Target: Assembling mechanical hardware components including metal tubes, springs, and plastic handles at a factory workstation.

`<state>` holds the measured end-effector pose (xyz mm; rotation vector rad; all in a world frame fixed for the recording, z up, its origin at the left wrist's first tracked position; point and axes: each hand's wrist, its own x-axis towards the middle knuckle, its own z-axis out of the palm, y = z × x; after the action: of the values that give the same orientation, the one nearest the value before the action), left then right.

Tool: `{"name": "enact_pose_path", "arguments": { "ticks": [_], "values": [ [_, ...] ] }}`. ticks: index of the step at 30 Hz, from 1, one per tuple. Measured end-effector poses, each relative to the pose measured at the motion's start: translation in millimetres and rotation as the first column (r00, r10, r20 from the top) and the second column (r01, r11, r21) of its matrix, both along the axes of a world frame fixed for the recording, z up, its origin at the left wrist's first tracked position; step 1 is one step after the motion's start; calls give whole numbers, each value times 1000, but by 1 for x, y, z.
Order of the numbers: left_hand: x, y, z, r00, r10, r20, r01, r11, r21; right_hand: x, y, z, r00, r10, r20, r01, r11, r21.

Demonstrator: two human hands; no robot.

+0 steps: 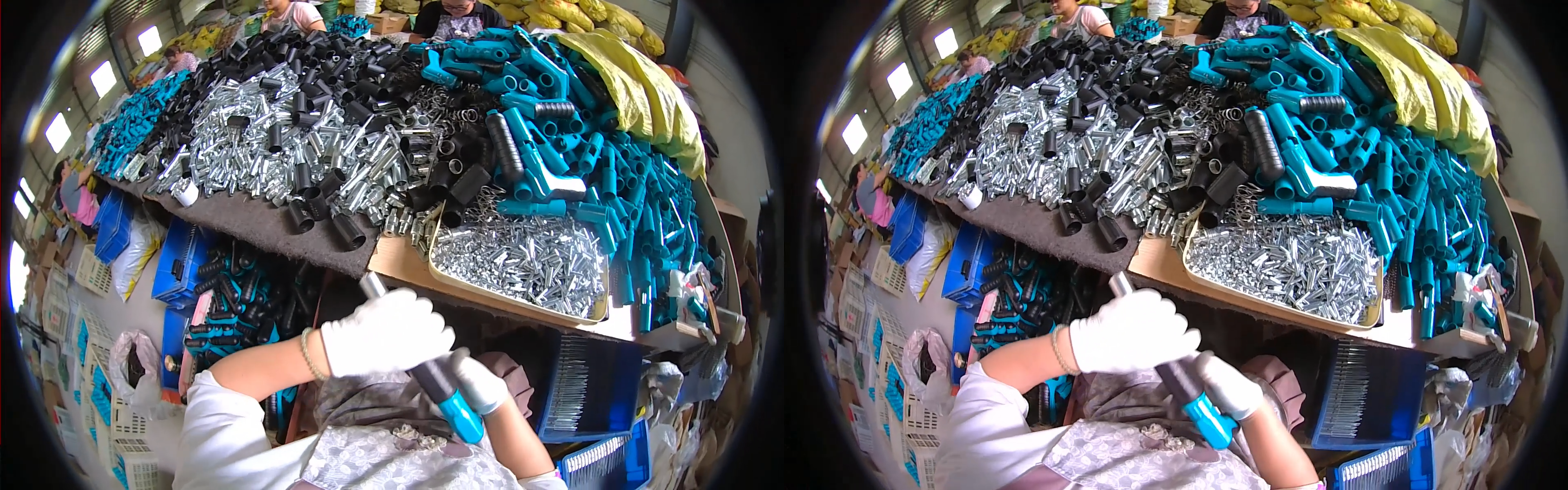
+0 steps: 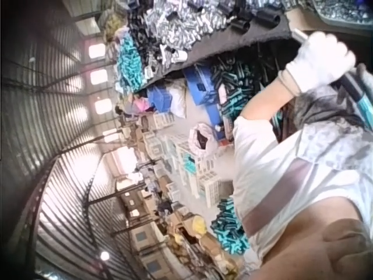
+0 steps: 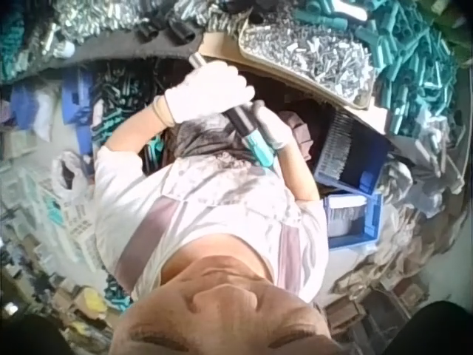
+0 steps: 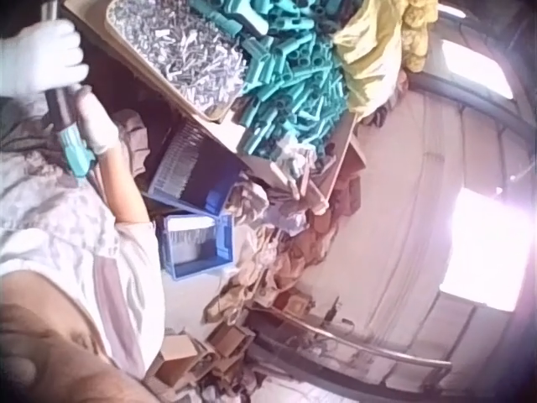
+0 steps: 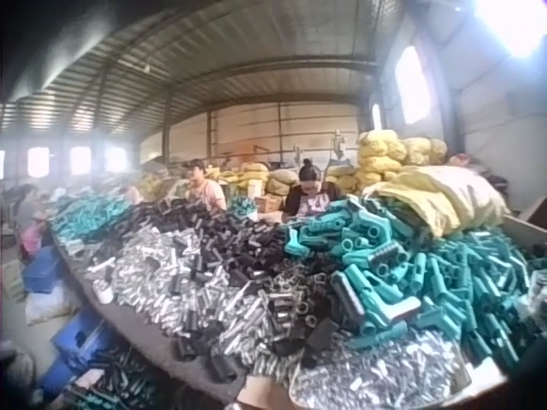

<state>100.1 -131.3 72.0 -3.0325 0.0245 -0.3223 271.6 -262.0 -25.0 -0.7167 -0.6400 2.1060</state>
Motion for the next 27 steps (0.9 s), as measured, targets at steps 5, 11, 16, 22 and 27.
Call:
{"name": "enact_pose_path", "arguments": {
  "ticks": [5,11,16,22,27],
  "values": [
    [16,58,0,854,227,468,-265,964,18,10,4,40,974,-215,75,199,963,180],
    [21,123,-40,717,695,51,-696,718,-3,-9,5,30,879,-477,20,431,812,394],
    [26,130,-42,722,692,-18,-691,722,39,-8,4,32,846,-501,181,379,805,456],
    [14,118,-39,667,741,79,-724,670,-167,-11,1,33,806,-531,260,384,805,453],
    [-17,81,-41,434,796,423,63,441,-895,-9,3,30,688,-536,488,329,831,449]
  ]
}}
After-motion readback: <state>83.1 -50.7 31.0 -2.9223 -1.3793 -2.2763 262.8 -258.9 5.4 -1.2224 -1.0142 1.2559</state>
